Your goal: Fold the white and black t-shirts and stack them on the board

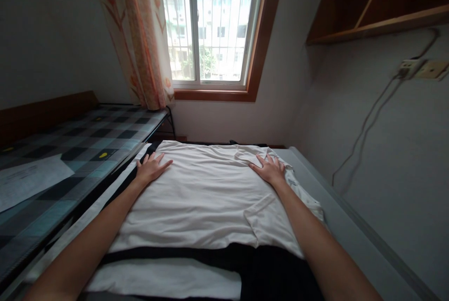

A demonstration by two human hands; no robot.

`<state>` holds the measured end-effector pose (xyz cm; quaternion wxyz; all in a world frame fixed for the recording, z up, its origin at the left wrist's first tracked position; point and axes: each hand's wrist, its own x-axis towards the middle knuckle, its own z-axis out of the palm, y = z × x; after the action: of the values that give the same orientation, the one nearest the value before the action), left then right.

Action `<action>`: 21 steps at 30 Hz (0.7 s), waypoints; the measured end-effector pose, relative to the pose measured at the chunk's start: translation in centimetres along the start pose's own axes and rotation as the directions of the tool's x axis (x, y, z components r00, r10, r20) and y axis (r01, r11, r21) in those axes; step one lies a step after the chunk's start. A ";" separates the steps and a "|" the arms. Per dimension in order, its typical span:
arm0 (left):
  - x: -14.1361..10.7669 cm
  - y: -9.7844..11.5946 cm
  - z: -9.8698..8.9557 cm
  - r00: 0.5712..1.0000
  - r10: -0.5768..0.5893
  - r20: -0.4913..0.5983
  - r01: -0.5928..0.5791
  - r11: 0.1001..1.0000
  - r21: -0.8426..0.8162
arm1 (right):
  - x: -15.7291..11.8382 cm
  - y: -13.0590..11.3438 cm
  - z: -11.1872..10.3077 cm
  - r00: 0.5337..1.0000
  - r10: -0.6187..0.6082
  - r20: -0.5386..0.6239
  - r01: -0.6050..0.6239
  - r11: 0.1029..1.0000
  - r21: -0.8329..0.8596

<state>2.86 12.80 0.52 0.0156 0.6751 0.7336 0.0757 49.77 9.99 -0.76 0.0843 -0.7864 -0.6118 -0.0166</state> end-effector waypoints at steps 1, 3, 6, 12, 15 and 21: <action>-0.1 -0.1 0.1 1.000 -0.002 -0.010 0.002 1.000 0.000 | -0.1 0.0 0.0 1.000 0.000 -0.010 0.000 1.000 0.003; -0.2 -0.3 0.2 0.999 -0.005 -0.033 0.005 1.000 -0.003 | -0.3 0.1 -0.1 0.999 -0.004 -0.032 0.005 1.000 0.011; -0.2 -0.4 0.3 0.996 -0.013 -0.091 0.012 1.000 -0.021 | -0.6 0.2 -0.2 0.997 -0.033 -0.068 0.034 0.999 0.026; -0.1 -0.7 0.6 0.987 -0.058 -0.147 0.051 0.997 -0.053 | -1.1 0.1 -0.3 0.950 -0.147 -0.274 0.151 0.988 -0.007; 0.0 -0.9 0.8 0.987 -0.031 -0.156 0.025 0.999 -0.036 | -1.3 -0.3 0.0 0.932 -0.228 -0.281 0.237 0.971 -0.002; 0.0 -0.9 0.8 0.988 -0.016 -0.155 0.010 0.999 -0.037 | -1.5 -0.6 0.6 0.947 -0.303 -0.109 0.305 0.952 -0.005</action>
<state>2.05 12.81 -0.42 -0.0291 0.6620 0.7356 0.1411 48.82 8.77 -1.43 0.1186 -0.6801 -0.7202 -0.0686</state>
